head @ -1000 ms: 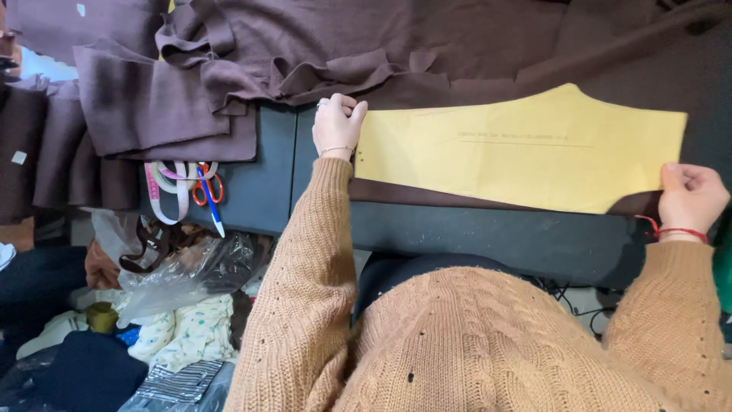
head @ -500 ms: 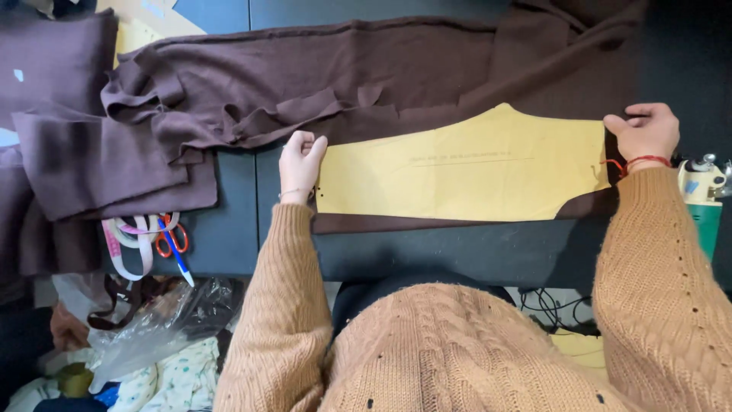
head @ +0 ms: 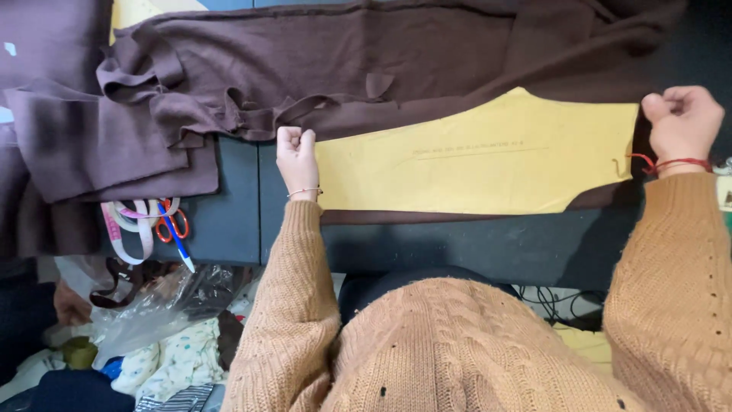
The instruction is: Marking and cutting brown fabric pieces using paper patterns and an electric rotary cutter on a work table.
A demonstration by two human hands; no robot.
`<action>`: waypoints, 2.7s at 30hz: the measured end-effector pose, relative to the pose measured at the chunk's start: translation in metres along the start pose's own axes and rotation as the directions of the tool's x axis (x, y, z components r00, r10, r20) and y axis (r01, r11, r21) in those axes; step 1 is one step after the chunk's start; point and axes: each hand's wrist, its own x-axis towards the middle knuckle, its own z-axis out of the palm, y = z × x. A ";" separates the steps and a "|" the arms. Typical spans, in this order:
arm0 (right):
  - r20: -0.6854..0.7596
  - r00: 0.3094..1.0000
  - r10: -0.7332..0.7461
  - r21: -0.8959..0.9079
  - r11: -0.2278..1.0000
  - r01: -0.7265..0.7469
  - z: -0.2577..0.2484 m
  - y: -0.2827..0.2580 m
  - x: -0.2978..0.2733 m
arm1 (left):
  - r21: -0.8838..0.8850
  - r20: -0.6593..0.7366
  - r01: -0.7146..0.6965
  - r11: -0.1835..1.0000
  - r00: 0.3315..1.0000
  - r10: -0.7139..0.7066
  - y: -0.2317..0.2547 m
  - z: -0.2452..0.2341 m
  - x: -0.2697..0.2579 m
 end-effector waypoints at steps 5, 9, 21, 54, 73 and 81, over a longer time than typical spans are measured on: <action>-0.123 0.976 0.181 -0.146 0.969 -0.198 0.006 -0.008 -0.021 | 0.055 0.025 -0.114 0.992 0.993 0.113 0.000 -0.006 -0.002; 0.065 0.938 0.342 0.115 0.931 -0.347 0.007 0.057 -0.078 | 0.026 0.098 0.009 1.000 0.995 -0.012 -0.021 -0.026 -0.018; 0.331 0.853 0.403 0.058 0.894 -0.444 -0.015 0.172 -0.167 | 0.390 0.210 0.128 0.912 0.952 -0.223 -0.022 -0.073 -0.101; 0.162 0.836 0.524 -0.160 0.850 -0.501 -0.072 -0.035 -0.180 | 0.479 0.215 0.034 0.877 0.964 -0.155 -0.025 -0.105 -0.111; 0.189 0.855 0.483 -0.229 0.869 -0.440 -0.038 -0.058 -0.187 | 0.593 0.101 -0.017 0.805 0.993 -0.054 0.003 -0.085 -0.124; 0.387 0.596 0.704 -0.229 0.699 -0.677 -0.049 -0.165 -0.159 | 0.627 0.102 0.083 0.774 0.977 -0.187 -0.009 -0.073 -0.125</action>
